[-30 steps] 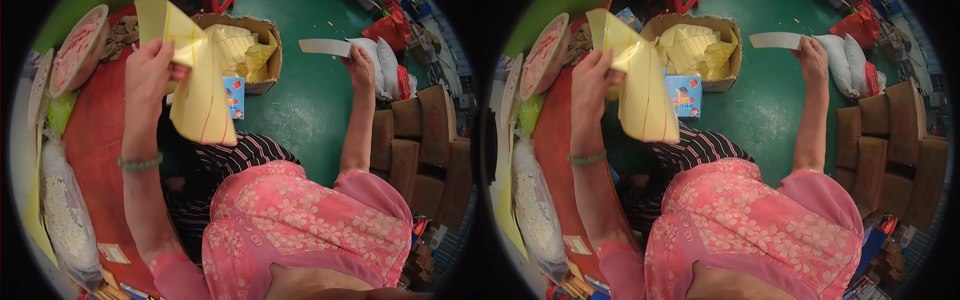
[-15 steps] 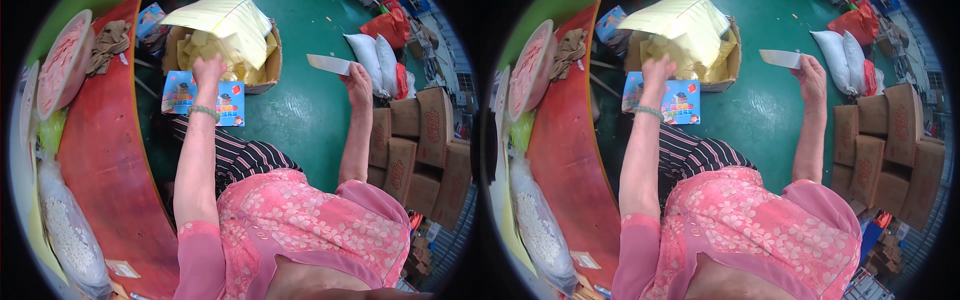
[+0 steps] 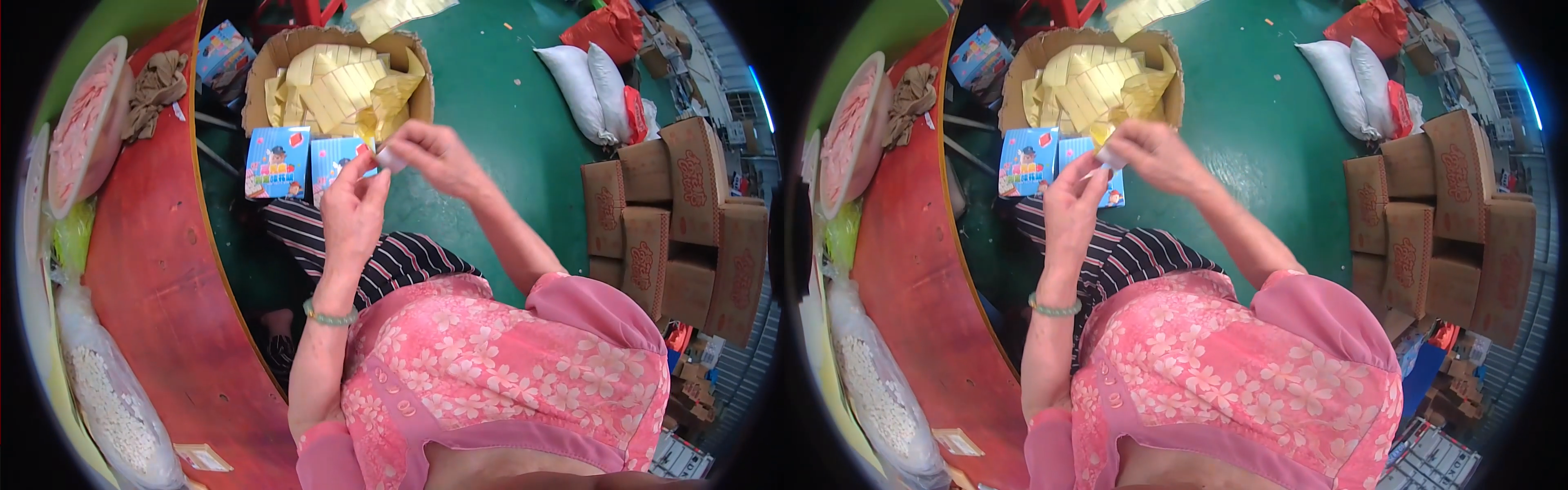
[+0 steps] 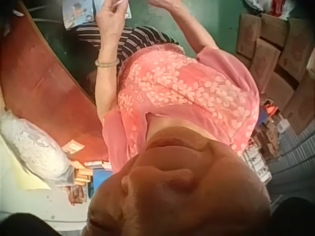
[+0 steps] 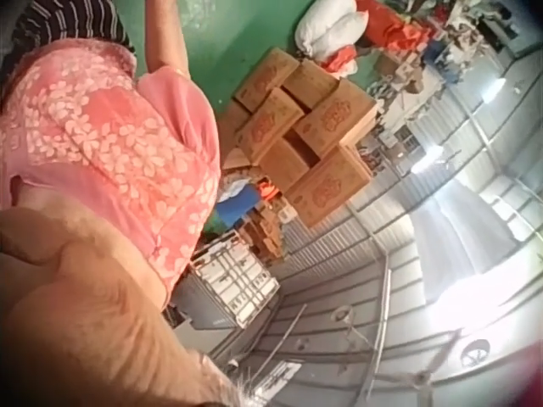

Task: Apply adhesive labels to small plastic trays filled with marshmallows.

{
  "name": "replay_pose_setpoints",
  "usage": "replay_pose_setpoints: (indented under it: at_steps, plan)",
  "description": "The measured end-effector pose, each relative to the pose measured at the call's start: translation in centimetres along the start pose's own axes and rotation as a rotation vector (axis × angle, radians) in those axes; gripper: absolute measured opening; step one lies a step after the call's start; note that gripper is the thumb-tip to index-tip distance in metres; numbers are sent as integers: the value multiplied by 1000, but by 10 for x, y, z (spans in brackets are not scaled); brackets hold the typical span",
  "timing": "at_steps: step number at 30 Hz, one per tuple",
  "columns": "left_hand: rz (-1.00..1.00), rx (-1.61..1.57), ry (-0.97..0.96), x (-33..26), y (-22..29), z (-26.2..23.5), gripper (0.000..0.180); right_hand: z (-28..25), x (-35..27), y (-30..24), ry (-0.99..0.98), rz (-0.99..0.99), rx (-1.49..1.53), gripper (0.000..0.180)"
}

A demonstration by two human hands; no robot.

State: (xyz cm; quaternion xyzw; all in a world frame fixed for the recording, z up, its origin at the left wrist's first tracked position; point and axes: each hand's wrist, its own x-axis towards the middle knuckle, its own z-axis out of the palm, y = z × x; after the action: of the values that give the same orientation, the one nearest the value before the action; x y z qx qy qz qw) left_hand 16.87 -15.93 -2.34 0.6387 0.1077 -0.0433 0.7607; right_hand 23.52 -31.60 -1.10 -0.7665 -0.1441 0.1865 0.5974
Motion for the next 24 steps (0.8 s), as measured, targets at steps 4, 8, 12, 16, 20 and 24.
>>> replay_pose_setpoints:
  at_steps: [4,8,12,16,20,24]
  plan:
    - [124,157,121,-11,0,-4,41,27,1,-4,-55,27,56,18]
    - [126,54,111,-15,12,-6,42,31,1,-23,-72,4,-101,18]
    - [165,-45,137,-19,11,-16,43,40,5,-29,-103,-199,-64,17]
    - [236,85,245,-20,25,-26,39,48,7,-41,-189,-362,-65,17]
    - [308,-164,353,-37,49,-36,30,41,9,-47,-117,-171,136,16]
    - [328,-243,526,-66,62,-60,19,33,23,-49,-27,-223,307,15]
